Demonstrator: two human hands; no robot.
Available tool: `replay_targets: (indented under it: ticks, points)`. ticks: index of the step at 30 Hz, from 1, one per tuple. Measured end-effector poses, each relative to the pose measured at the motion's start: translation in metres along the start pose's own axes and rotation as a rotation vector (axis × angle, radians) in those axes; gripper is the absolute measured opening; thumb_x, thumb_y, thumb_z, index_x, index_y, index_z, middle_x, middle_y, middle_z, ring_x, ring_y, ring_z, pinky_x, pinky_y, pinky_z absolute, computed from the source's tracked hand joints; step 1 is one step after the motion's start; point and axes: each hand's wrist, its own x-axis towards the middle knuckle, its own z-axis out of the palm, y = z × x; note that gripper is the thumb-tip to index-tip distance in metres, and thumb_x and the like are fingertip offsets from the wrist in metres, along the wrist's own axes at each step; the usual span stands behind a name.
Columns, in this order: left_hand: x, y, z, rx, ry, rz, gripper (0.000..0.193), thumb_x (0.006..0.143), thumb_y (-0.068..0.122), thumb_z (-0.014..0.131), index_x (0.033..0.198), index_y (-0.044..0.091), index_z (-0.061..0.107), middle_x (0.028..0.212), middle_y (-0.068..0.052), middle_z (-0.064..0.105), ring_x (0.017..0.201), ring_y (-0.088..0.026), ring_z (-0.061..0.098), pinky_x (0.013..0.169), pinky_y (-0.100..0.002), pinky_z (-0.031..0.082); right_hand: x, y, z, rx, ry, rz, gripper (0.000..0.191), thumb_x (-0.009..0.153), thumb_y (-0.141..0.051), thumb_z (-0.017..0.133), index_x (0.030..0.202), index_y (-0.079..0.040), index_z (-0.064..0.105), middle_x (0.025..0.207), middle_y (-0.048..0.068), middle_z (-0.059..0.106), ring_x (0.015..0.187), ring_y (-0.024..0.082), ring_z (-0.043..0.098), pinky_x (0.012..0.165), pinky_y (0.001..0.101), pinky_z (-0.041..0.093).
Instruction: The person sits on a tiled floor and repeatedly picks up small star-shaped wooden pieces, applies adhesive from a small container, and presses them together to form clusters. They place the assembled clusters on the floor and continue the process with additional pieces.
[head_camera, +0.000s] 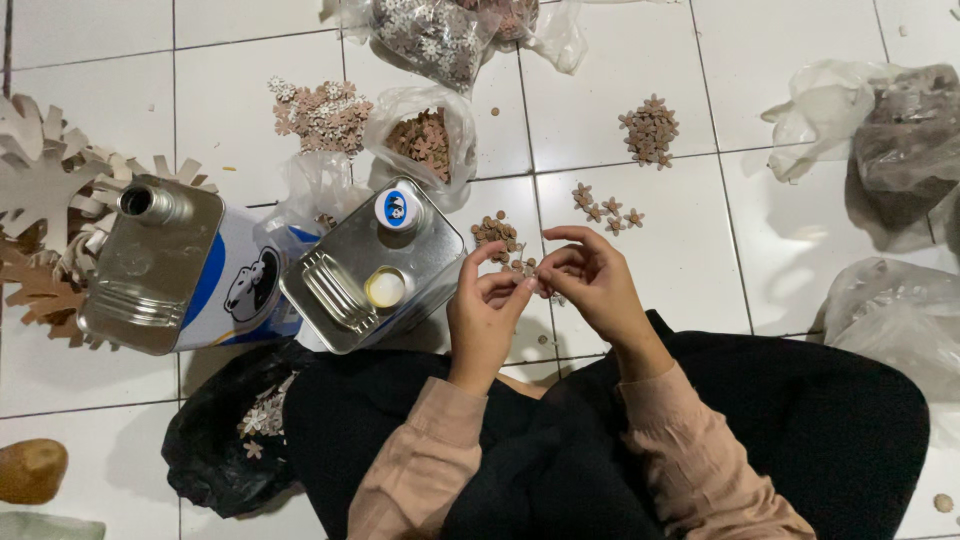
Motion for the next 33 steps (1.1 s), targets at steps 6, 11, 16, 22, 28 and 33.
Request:
replay_targets:
  ticks: [6,11,16,22,28,33]
  points:
    - [0.005,-0.005,0.001,0.056,0.033,0.036,0.049,0.098,0.014,0.067,0.141,0.003,0.047,0.134,-0.02,0.064,0.114,-0.023,0.071,0.088,-0.035,0.062,0.057,0.038,-0.05,-0.005,0.368,0.107,0.041,0.093,-0.002,0.067,0.131,0.004,0.053,0.096,0.013,0.073,0.085,0.021,0.074,0.078,0.0308,0.064]
    - [0.003,-0.004,-0.004,0.153,0.049,0.067,0.034,0.094,0.012,0.071,0.125,0.003,0.061,0.119,-0.014,0.071,0.102,-0.02,0.074,0.083,-0.032,0.063,0.032,0.075,-0.086,-0.675,0.515,0.297,0.043,0.088,-0.005,0.069,0.129,-0.003,0.059,0.095,0.015,0.071,0.082,0.023,0.073,0.073,0.0348,0.059]
    - [0.003,0.003,-0.004,0.133,0.059,0.066,0.014,0.089,0.01,0.078,0.1,0.001,0.075,0.089,-0.007,0.077,0.079,-0.013,0.072,0.072,-0.026,0.057,0.029,0.082,-0.084,-0.889,0.506,0.171,0.038,0.089,-0.007,0.07,0.127,-0.004,0.064,0.091,0.016,0.073,0.078,0.026,0.071,0.074,0.0371,0.056]
    - [0.002,0.01,-0.009,0.0,0.093,0.133,0.014,0.097,0.014,0.071,0.1,0.001,0.074,0.088,0.0,0.076,0.082,-0.006,0.072,0.075,-0.02,0.056,0.031,0.087,-0.038,-0.9,0.363,0.023,0.039,0.087,-0.001,0.068,0.126,-0.005,0.064,0.101,0.015,0.07,0.091,0.03,0.067,0.081,0.0389,0.056]
    - [0.0,-0.001,-0.014,0.031,0.154,-0.012,0.028,0.098,0.025,0.069,0.087,0.001,0.071,0.066,0.002,0.06,0.06,-0.007,0.051,0.057,-0.021,0.041,0.043,0.095,0.003,-0.896,0.249,-0.247,0.045,0.086,0.001,0.069,0.13,-0.007,0.062,0.108,0.018,0.065,0.103,0.036,0.061,0.09,0.0429,0.052]
    - [0.002,-0.014,-0.018,0.113,0.175,0.063,0.05,0.111,0.031,0.055,0.071,0.002,0.056,0.063,0.002,0.056,0.059,-0.007,0.05,0.059,-0.022,0.041,0.062,0.098,0.029,-0.862,0.234,-0.261,0.048,0.085,0.001,0.07,0.132,-0.007,0.06,0.104,0.016,0.066,0.101,0.036,0.061,0.089,0.0443,0.051]
